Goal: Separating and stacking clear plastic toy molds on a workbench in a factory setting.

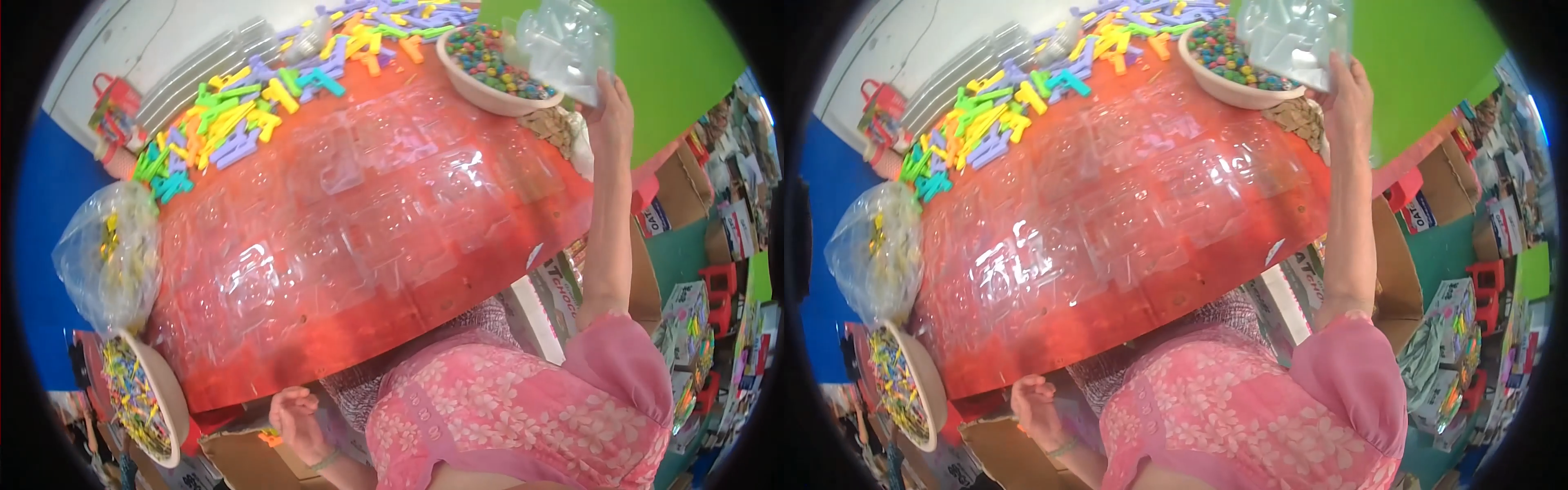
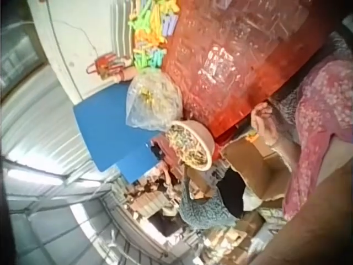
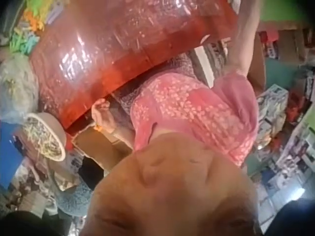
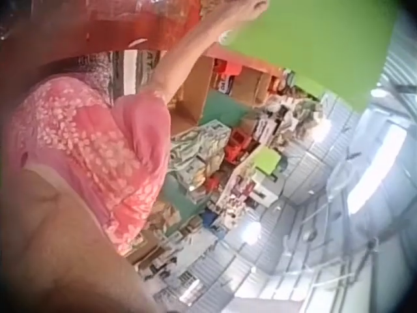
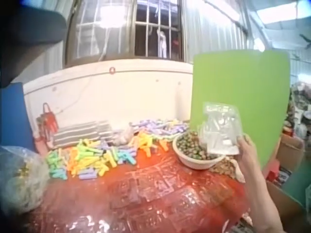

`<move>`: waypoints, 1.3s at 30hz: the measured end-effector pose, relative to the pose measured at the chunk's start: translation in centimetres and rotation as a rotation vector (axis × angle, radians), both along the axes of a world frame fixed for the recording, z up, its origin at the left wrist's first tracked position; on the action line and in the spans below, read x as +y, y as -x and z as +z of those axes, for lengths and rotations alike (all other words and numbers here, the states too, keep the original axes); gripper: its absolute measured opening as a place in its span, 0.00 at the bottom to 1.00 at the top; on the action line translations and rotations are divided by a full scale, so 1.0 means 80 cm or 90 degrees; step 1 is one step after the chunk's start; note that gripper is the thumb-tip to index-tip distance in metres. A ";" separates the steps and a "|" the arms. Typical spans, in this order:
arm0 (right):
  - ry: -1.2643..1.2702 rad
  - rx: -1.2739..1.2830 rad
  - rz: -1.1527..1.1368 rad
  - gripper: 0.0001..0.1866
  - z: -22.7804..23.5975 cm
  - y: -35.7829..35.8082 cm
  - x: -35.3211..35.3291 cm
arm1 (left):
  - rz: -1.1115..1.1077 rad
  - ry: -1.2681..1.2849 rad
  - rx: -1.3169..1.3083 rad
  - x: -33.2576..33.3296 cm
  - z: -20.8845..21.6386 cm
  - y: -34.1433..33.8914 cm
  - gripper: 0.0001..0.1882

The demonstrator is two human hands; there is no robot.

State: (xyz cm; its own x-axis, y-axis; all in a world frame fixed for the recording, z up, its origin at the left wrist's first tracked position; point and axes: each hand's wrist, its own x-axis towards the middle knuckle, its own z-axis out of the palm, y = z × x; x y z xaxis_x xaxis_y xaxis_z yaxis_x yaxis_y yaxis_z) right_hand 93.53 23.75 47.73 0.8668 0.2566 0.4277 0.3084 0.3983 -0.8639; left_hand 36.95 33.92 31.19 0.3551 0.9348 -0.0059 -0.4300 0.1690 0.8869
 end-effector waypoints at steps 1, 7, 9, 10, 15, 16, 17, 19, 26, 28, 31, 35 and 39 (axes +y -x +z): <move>-0.014 0.006 -0.027 0.16 0.004 -0.017 -0.008 | 0.002 -0.003 0.023 0.005 0.009 -0.004 0.25; 0.067 0.033 -0.110 0.20 -0.012 -0.095 -0.066 | -0.118 -0.106 0.055 0.053 0.053 -0.060 0.27; 0.100 0.062 -0.131 0.21 -0.023 -0.104 -0.084 | -0.161 -0.115 0.068 0.068 0.064 -0.087 0.28; 0.118 0.080 -0.132 0.21 -0.029 -0.106 -0.097 | -0.184 -0.125 0.080 0.074 0.069 -0.101 0.29; 0.280 0.048 -0.264 0.26 -0.039 -0.094 -0.147 | -0.321 -0.156 0.167 0.104 0.086 -0.184 0.16; 0.278 0.053 -0.271 0.26 -0.037 -0.091 -0.155 | -0.328 -0.158 0.170 0.106 0.090 -0.200 0.16; 0.333 0.030 -0.304 0.27 -0.034 -0.089 -0.162 | -0.356 -0.146 0.169 0.104 0.093 -0.218 0.16; 0.388 0.008 -0.341 0.28 -0.028 -0.091 -0.172 | -0.418 -0.117 0.144 0.101 0.099 -0.249 0.17; 0.468 -0.019 -0.282 0.25 -0.019 -0.111 -0.146 | -0.547 -0.102 0.124 0.092 0.098 -0.307 0.16; 0.408 -0.052 -0.273 0.25 -0.020 -0.102 -0.138 | -0.545 -0.085 0.148 0.092 0.100 -0.309 0.14; 0.241 0.077 -0.153 0.20 -0.012 -0.088 -0.132 | -0.539 -0.093 0.155 0.097 0.086 -0.323 0.13; 0.177 0.125 0.184 0.18 -0.016 -0.039 -0.041 | -0.499 -0.021 0.097 0.102 0.090 -0.317 0.14; 0.233 0.133 0.301 0.23 -0.052 -0.025 0.076 | -0.499 0.026 0.077 0.096 0.098 -0.297 0.15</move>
State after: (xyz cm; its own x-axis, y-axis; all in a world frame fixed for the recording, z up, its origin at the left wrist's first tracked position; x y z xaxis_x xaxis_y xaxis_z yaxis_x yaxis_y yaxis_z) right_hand 95.57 29.79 43.54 0.6795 0.7300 0.0734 -0.0184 0.1169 -0.9930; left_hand 60.70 41.64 39.04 0.9044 0.4106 -0.1160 -0.0727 0.4161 0.9064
